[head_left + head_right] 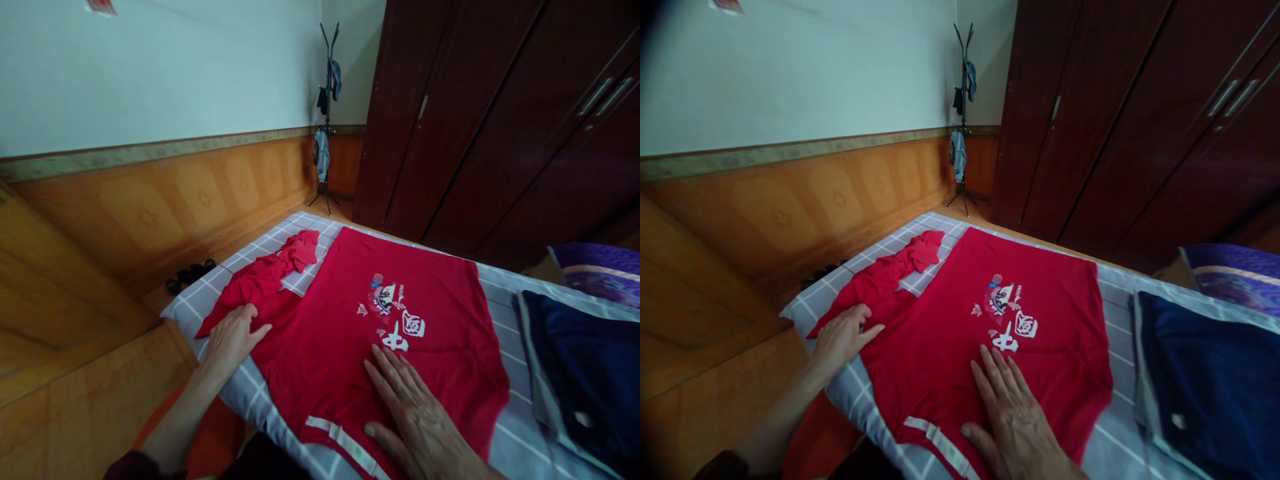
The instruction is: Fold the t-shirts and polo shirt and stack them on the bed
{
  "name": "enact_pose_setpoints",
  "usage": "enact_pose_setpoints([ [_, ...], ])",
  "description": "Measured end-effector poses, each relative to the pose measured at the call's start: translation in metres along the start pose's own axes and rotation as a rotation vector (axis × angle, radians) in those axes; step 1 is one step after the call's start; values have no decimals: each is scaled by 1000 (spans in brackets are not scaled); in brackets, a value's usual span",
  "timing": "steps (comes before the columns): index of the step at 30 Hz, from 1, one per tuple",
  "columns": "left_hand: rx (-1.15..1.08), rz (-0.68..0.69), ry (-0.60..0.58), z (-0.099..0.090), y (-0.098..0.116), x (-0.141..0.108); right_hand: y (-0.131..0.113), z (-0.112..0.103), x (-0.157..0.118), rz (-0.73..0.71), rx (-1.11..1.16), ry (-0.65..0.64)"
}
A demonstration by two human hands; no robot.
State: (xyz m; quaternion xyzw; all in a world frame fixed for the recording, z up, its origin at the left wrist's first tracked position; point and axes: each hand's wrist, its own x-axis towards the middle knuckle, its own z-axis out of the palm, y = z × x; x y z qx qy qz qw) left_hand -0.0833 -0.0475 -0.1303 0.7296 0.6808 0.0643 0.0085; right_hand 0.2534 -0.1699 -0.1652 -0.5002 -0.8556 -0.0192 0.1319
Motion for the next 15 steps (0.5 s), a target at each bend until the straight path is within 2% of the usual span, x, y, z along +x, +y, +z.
enact_pose_setpoints([
  [5, 32, -18, -11, 0, 4, 4, -1, 6, 2, 10, 33, -53],
  [9, 3, -34, -18, 4, -2, 4, -2, 2, 2, 46, 77, -97],
  [13, 70, -5, -29, 6, -6, 1, -4, -1, 1, 55, 104, -102],
  [15, 19, -2, -12, 3, -6, 1, -4, -1, 1, 59, 126, -100],
])
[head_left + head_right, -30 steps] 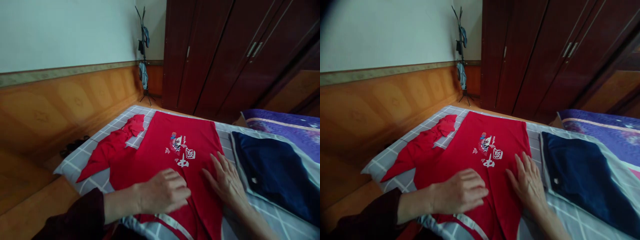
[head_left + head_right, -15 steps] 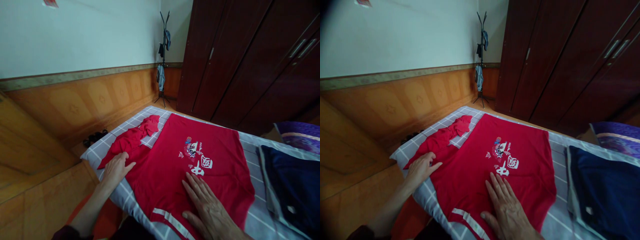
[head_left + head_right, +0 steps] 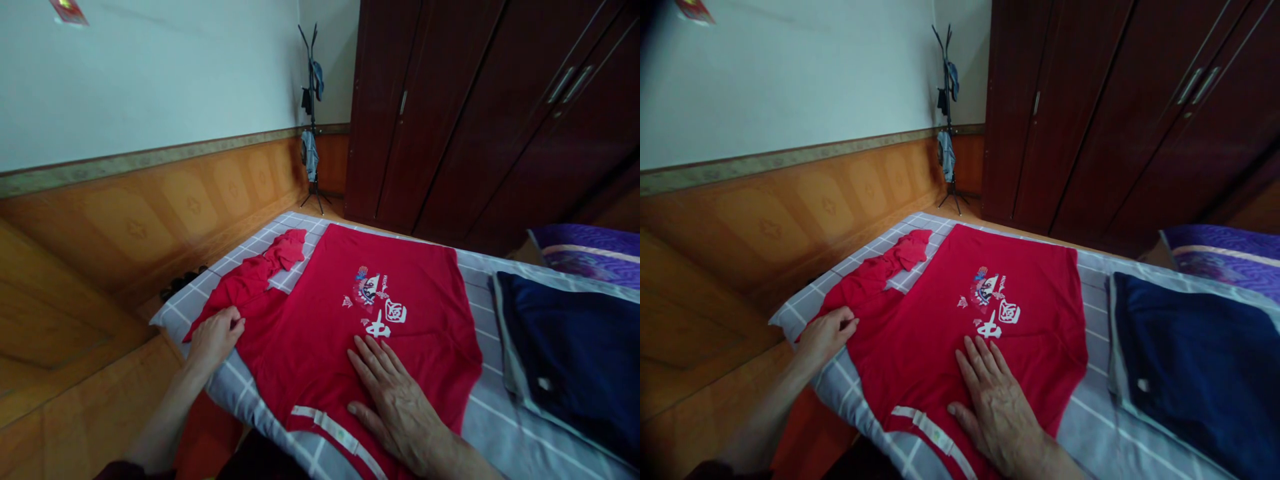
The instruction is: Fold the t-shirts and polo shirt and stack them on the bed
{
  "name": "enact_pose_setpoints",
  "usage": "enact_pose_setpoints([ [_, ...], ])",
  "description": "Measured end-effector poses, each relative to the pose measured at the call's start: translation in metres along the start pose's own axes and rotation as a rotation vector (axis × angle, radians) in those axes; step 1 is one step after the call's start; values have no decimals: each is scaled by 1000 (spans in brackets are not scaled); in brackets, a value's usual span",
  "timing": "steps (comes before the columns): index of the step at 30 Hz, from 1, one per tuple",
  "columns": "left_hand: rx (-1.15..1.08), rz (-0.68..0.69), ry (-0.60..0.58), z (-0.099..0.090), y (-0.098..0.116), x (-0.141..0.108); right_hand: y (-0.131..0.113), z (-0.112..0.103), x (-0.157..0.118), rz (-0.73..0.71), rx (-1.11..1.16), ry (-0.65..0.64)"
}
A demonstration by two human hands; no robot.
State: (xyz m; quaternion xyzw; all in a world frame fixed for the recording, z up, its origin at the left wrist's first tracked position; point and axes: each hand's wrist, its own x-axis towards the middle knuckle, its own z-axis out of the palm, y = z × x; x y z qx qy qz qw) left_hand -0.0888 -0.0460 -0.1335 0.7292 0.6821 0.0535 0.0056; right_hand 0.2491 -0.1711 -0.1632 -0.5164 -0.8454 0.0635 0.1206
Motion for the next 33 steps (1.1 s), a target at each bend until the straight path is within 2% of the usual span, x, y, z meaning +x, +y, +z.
enact_pose_setpoints([
  [3, -179, 26, 78, -11, 7, 1, -1, -1, 0, 5, 24, -8],
  [5, -305, 79, 145, -22, 20, 2, -1, -2, 0, 6, 20, -8],
  [8, -437, 212, 243, -34, 54, 0, 0, -1, 0, 3, 10, 14],
  [10, -477, 322, 280, -34, 82, -6, 0, 0, -1, -2, 6, 33],
  [13, -496, 524, 222, -19, 121, -21, 0, 1, -2, -9, -6, 34],
  [16, -486, 673, 69, -2, 140, -36, -2, -2, -1, 2, -14, -2],
  [19, -496, 719, 28, 3, 128, -44, -3, -5, 1, 14, -25, -45],
  [23, -442, 672, 79, 0, 82, -46, -1, -4, 1, 0, -55, -28],
  [27, -306, 658, 11, 3, 44, -50, -2, -9, 6, 23, -103, 61],
  [30, -298, 678, 14, 3, 41, -44, -14, -20, 21, -14, -116, 105],
  [33, -307, 759, 30, 1, 55, -23, -29, -27, 41, -98, -82, 27],
])
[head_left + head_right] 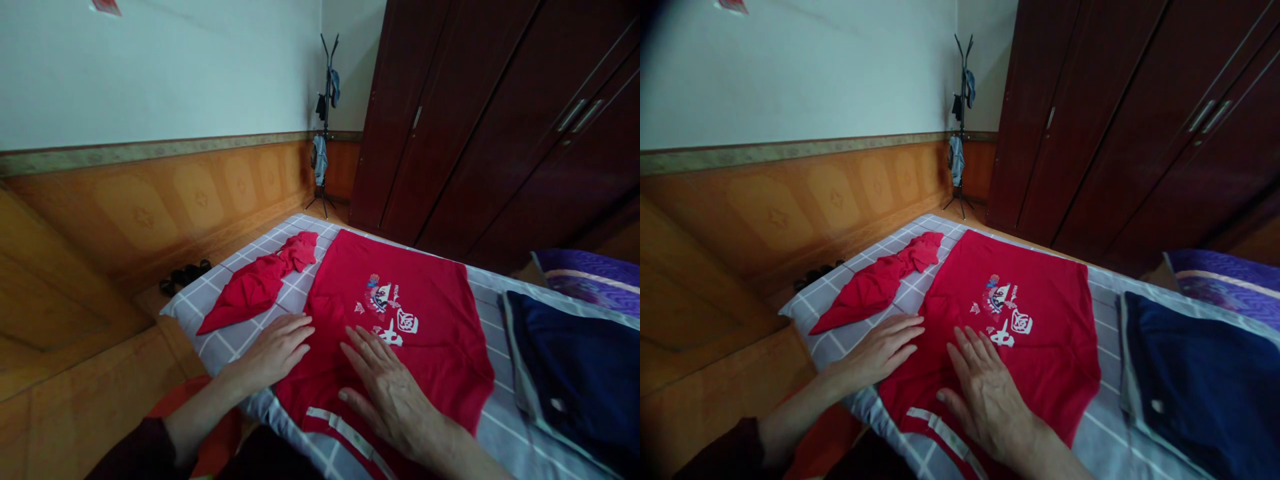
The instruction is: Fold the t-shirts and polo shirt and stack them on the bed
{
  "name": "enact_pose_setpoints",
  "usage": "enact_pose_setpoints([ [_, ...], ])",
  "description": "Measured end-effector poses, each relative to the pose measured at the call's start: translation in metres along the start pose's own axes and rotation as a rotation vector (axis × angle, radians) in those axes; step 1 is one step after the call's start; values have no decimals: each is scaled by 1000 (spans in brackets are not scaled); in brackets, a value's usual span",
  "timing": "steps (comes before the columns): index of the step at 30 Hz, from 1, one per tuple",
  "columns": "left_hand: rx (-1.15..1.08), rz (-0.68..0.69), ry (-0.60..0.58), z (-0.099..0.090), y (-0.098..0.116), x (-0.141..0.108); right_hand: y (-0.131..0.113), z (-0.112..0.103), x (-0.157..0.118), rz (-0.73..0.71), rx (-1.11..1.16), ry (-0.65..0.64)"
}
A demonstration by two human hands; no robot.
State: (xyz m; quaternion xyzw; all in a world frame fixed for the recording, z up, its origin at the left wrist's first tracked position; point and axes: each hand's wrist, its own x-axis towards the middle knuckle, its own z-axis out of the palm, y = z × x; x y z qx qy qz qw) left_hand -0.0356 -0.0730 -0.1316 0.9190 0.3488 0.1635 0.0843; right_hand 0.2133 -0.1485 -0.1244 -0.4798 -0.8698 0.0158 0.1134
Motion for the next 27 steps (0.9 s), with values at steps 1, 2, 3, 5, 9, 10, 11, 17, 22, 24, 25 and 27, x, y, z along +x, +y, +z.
enact_pose_setpoints([
  [1, -3, 34, -8, 0, -4, 11, -3, 0, 6, -18, 23, -44],
  [2, -7, 57, -13, 0, -9, 23, -6, 3, 11, -32, 49, -87],
  [3, -9, 62, -11, 0, -17, 34, -8, 6, 14, -39, 72, -120],
  [5, -19, 38, 2, -1, -36, 55, -10, 15, 16, -29, 103, -148],
  [9, -131, 67, -60, -7, -72, 81, -10, 26, 11, 15, 118, -157],
  [10, -166, 87, -84, -9, -77, 85, -10, 25, 10, 21, 122, -174],
  [11, -193, 102, -102, -10, -80, 89, -11, 23, 10, 28, 125, -193],
  [17, -301, 164, -157, -8, -83, 105, -9, -1, 20, 36, 159, -298],
  [22, -417, 167, -189, -1, -91, 118, 8, -5, 50, 82, 123, -229],
  [24, -460, 157, -208, 2, -94, 121, 17, 5, 62, 91, 97, -207],
  [25, -477, 148, -221, 3, -96, 123, 22, 11, 67, 93, 88, -198],
  [27, -494, 121, -249, 5, -99, 124, 29, 24, 72, 93, 75, -171],
])
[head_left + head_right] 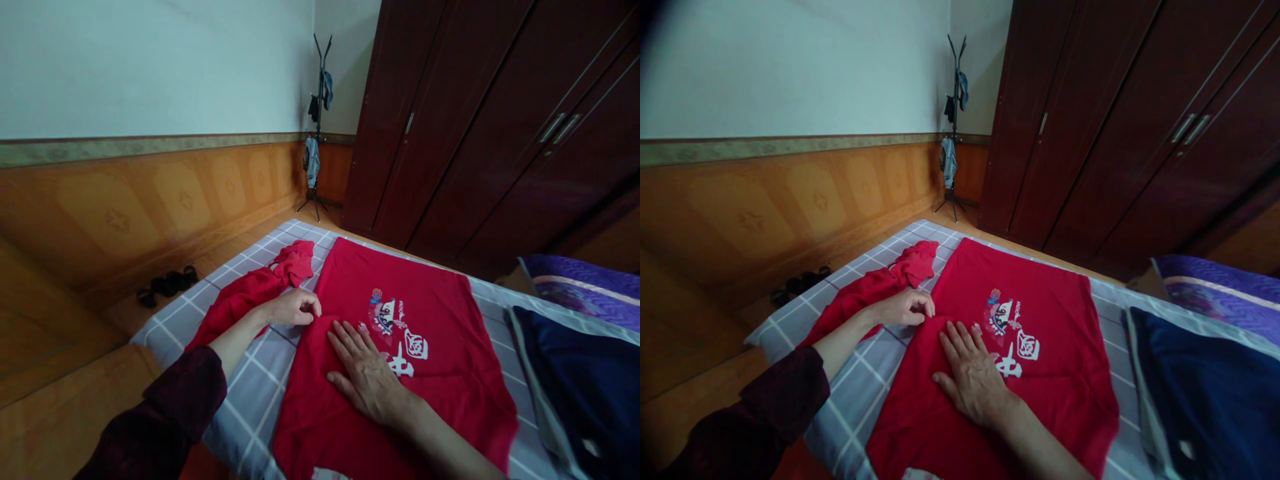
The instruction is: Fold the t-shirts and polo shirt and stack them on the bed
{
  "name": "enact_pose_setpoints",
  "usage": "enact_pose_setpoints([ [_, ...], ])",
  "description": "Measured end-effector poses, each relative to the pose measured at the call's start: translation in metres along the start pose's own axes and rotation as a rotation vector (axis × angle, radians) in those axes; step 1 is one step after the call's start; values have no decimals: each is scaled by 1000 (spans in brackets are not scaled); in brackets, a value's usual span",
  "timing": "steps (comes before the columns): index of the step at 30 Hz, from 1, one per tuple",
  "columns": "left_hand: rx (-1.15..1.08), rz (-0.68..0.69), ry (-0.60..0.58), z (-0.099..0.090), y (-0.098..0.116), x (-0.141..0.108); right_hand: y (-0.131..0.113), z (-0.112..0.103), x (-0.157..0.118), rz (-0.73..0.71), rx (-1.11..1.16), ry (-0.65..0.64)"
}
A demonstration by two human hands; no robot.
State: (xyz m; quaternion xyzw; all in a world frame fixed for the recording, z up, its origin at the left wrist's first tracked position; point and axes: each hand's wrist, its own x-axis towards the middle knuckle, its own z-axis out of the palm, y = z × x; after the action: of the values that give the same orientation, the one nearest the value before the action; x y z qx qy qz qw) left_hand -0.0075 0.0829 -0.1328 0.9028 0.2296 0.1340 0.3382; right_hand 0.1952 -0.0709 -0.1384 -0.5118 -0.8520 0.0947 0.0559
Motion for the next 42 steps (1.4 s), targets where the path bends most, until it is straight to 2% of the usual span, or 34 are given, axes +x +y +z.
enact_pose_setpoints([
  [4, 3, -75, 5, -1, -6, -3, 7, 15, 1, -21, -7, 70],
  [8, 49, -132, 51, 0, -9, -6, 7, 16, -1, -31, -21, 82],
  [15, 175, -131, 53, 3, -3, -10, 11, 18, -2, -11, -5, 146],
  [19, 340, -125, 37, -1, 5, -13, 13, 21, -2, 54, -6, 218],
  [22, 456, -123, 103, 1, 21, -16, 14, 24, -1, 64, -18, 228],
  [24, 505, -87, 147, 10, 36, -20, 16, 27, 0, 78, -3, 252],
  [26, 503, -24, 101, 23, 51, -26, 18, 29, 1, 106, 36, 291],
  [29, 461, 43, -79, 44, 62, -38, 19, 30, 2, 125, 84, 343],
  [33, 460, -119, -247, 52, 57, -45, 17, 29, 1, 114, 60, 351],
  [36, 470, -156, -239, 52, 56, -45, 14, 26, 0, 125, 49, 329],
  [42, 453, 28, -269, 64, 64, -54, 3, 4, -6, 158, 74, 271],
])
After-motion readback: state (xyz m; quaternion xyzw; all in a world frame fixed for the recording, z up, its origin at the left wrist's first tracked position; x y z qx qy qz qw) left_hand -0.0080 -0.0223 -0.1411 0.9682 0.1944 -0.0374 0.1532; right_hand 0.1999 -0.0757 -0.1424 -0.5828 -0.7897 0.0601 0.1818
